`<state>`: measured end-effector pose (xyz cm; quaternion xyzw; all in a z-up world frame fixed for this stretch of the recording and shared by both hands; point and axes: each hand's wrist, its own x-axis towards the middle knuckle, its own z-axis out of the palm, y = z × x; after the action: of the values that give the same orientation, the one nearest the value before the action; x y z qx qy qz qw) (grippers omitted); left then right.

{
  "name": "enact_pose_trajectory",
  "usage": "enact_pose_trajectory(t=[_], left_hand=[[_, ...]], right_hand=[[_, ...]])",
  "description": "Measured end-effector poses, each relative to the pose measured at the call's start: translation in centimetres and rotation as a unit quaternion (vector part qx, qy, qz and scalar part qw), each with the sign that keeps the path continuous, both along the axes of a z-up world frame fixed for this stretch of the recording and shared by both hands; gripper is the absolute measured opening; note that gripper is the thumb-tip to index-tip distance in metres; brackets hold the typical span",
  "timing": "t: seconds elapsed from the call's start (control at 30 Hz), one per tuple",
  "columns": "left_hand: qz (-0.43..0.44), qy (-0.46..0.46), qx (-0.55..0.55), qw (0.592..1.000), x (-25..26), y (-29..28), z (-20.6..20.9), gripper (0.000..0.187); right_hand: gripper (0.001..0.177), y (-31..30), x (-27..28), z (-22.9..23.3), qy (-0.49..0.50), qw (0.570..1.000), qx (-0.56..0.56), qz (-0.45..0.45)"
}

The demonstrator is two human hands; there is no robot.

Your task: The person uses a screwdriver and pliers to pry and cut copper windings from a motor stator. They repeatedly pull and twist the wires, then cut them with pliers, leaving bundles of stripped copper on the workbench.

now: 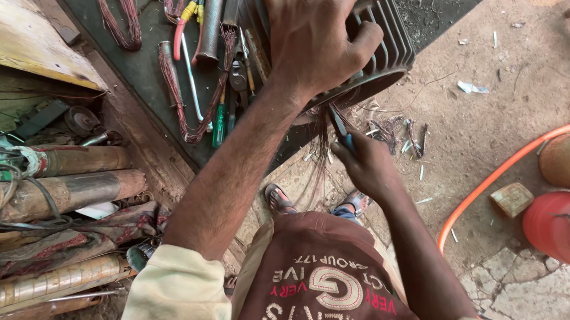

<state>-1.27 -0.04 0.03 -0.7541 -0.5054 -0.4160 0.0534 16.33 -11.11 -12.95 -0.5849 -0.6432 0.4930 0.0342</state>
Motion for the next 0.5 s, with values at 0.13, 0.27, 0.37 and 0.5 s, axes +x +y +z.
enact_pose_trajectory(t=[0.13,0.27,0.37,0.5], left_hand=[[-0.003,-0.005,-0.002,1.000,0.0,0.1,-0.6,0.020],[-0.013,-0.017,-0.018,1.000,-0.1,0.2,-1.0,0.020],[-0.022,-0.036,-0.032,0.999,-0.1,0.2,-1.1,0.021],[-0.012,-0.023,-0.017,1.000,-0.1,0.0,-1.1,0.022]], right_hand=[[0.032,-0.3,1.7,2.0,0.001,0.997,0.078,0.002],[0.035,0.1,1.2,2.6,0.087,0.994,-0.046,-0.055],[0.037,0.6,0.5,2.6,0.139,0.984,-0.082,-0.072],[0.037,1.0,0.0,2.6,0.176,0.976,-0.104,-0.073]])
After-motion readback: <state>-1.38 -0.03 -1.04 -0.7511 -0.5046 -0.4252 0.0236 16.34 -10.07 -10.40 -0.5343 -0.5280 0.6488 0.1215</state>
